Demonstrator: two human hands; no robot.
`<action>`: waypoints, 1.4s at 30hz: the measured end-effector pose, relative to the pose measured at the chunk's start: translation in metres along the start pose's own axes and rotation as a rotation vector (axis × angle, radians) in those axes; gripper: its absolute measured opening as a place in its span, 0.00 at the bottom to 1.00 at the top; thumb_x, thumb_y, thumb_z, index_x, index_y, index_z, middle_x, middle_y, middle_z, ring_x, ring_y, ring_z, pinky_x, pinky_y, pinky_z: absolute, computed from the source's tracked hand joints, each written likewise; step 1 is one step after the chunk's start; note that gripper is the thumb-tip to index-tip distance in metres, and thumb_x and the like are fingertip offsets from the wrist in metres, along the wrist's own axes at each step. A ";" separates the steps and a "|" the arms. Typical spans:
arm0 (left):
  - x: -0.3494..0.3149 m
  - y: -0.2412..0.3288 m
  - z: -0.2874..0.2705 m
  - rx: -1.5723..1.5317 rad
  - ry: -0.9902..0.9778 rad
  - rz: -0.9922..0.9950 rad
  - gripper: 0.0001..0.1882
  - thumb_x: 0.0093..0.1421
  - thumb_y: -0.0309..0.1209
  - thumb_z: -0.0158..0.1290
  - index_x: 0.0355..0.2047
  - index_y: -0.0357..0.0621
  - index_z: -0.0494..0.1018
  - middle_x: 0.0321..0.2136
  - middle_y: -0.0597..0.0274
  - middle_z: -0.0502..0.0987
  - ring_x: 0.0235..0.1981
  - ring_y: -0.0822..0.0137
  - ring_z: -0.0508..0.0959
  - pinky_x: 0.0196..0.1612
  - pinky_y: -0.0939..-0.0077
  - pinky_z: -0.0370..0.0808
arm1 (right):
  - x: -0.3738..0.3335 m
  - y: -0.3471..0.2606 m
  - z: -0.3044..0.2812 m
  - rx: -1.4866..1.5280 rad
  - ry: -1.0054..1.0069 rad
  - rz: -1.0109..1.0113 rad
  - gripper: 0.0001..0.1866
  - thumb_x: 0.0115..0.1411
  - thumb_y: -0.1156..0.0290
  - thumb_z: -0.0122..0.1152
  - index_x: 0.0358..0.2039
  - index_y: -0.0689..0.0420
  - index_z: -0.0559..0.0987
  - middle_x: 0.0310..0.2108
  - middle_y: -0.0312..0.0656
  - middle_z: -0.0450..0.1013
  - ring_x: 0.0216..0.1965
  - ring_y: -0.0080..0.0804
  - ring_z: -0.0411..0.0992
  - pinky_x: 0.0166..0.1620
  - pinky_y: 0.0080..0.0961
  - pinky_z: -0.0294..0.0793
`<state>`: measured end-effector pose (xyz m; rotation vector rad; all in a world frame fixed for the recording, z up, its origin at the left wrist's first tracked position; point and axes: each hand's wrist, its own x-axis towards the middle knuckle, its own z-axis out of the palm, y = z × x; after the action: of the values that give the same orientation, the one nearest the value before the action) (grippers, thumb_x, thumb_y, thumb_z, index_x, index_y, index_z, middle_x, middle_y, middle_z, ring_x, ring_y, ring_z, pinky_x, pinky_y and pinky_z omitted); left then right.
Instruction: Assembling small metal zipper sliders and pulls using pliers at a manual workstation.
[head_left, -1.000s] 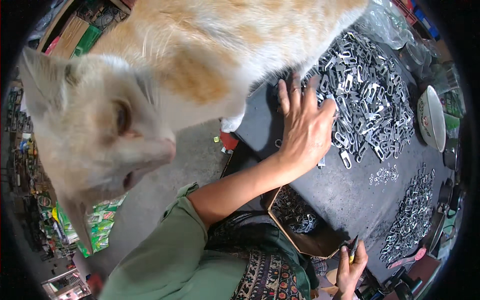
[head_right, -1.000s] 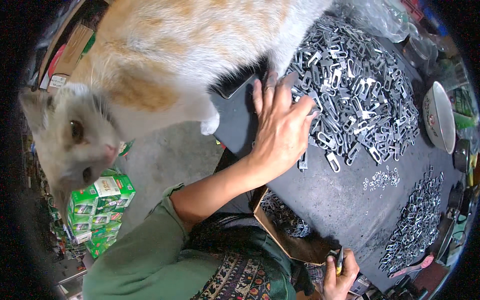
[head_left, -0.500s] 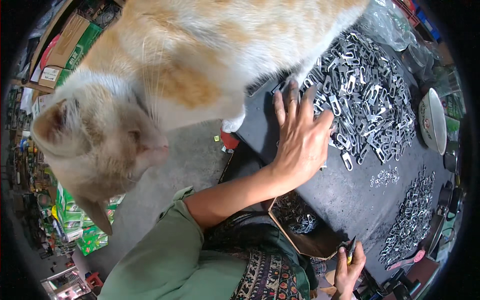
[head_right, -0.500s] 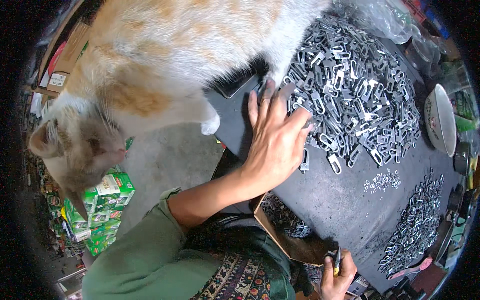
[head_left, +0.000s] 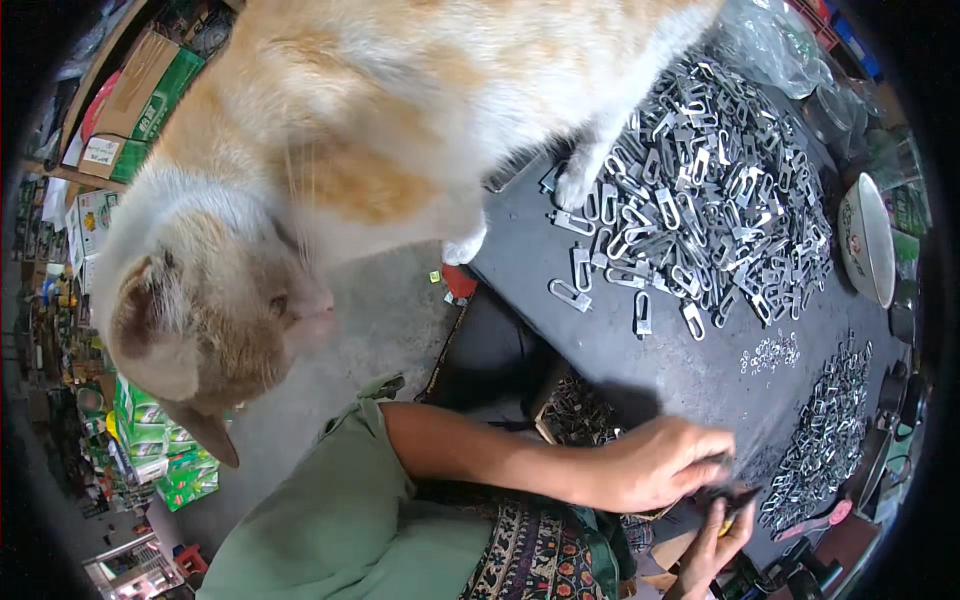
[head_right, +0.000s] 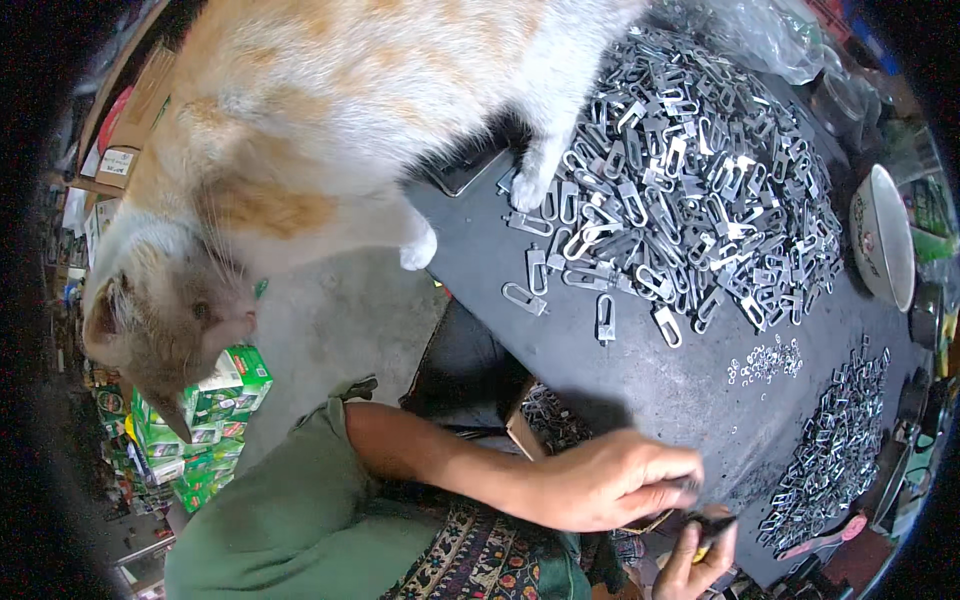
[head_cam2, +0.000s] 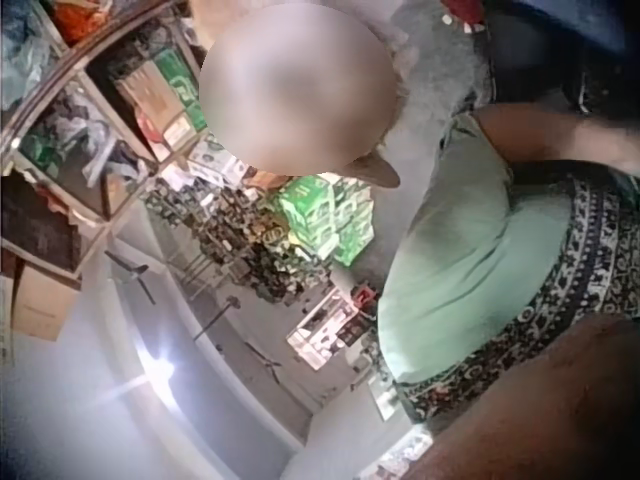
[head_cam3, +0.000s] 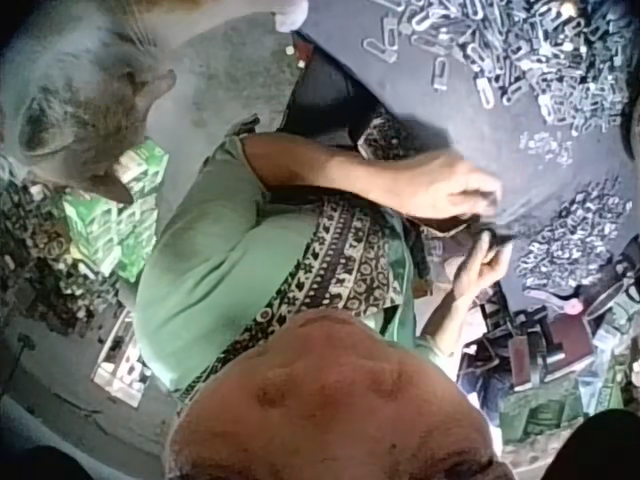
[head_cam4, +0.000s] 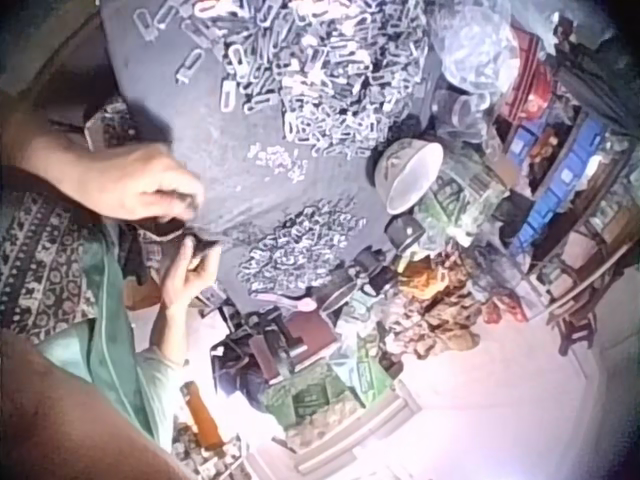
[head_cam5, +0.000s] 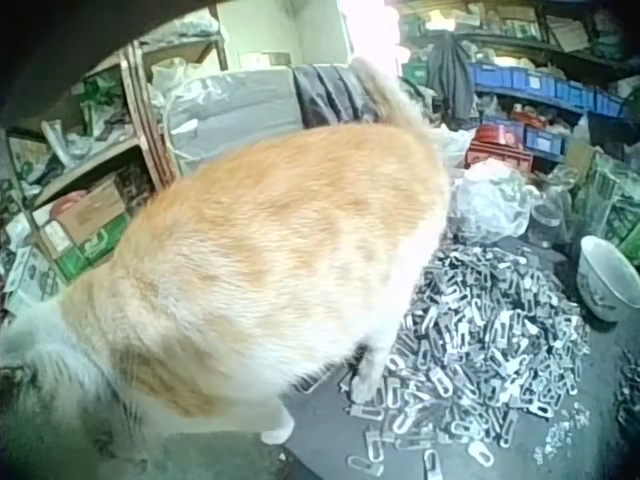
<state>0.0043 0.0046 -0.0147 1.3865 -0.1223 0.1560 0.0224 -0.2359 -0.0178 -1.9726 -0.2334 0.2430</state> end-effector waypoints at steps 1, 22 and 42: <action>-0.006 0.008 -0.002 -0.076 -0.067 -0.139 0.07 0.62 0.26 0.51 0.33 0.34 0.66 0.18 0.51 0.71 0.17 0.64 0.71 0.23 0.67 0.66 | 0.003 -0.008 -0.005 0.095 -0.060 0.076 0.17 0.67 0.76 0.50 0.55 0.66 0.67 0.45 0.40 0.69 0.44 0.26 0.67 0.48 0.22 0.68; -0.020 -0.001 0.016 -0.243 -0.087 -0.362 0.11 0.65 0.30 0.51 0.37 0.30 0.71 0.15 0.55 0.67 0.17 0.74 0.64 0.22 0.72 0.62 | 0.005 -0.036 -0.002 -0.098 -0.159 -0.068 0.18 0.63 0.77 0.56 0.52 0.71 0.68 0.48 0.49 0.71 0.45 0.32 0.68 0.51 0.29 0.68; -0.019 0.040 -0.015 0.266 -0.329 -0.385 0.10 0.63 0.31 0.49 0.30 0.34 0.71 0.24 0.42 0.76 0.29 0.41 0.76 0.33 0.54 0.71 | 0.004 -0.035 0.021 0.051 -0.312 -0.170 0.10 0.62 0.77 0.52 0.44 0.67 0.70 0.40 0.44 0.68 0.41 0.31 0.66 0.49 0.30 0.65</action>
<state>-0.0216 0.0257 0.0178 1.6659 -0.1080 -0.3909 0.0188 -0.2022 0.0055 -1.8460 -0.5876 0.4411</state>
